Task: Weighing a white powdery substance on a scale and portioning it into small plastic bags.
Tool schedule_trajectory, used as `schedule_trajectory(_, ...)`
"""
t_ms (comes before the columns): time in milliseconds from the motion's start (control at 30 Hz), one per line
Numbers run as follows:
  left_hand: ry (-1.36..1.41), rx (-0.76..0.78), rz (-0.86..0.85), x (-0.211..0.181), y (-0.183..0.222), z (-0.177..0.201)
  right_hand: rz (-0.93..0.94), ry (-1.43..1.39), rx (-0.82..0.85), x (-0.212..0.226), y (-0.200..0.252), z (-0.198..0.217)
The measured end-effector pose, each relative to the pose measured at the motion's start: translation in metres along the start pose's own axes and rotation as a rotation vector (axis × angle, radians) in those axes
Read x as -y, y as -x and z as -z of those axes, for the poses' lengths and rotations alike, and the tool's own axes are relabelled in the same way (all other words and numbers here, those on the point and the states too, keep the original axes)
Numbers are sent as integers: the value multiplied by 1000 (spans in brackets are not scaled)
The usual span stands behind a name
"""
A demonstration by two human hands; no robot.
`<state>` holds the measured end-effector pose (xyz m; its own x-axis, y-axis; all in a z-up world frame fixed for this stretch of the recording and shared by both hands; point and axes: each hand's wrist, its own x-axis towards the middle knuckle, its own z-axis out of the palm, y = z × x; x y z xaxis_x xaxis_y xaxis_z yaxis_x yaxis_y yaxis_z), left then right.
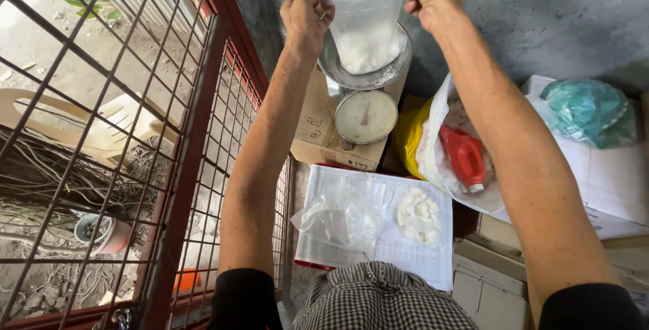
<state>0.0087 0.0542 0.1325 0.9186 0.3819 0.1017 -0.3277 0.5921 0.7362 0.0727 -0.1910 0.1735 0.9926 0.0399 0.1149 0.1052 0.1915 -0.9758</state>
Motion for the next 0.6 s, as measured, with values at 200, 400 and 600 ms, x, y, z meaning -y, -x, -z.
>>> schedule_trajectory(200, -245, 147, -97, -16, 40, 15, -42, -70, 263, 4, 20, 46)
schedule_trajectory(400, -358, -195, 188, 51, 87, 115, -308, -232, 36, -116, 84, 100)
schedule_trajectory(600, -635, -63, 395, 259, 159, 305, -562, -32, 97, -290, 213, 119)
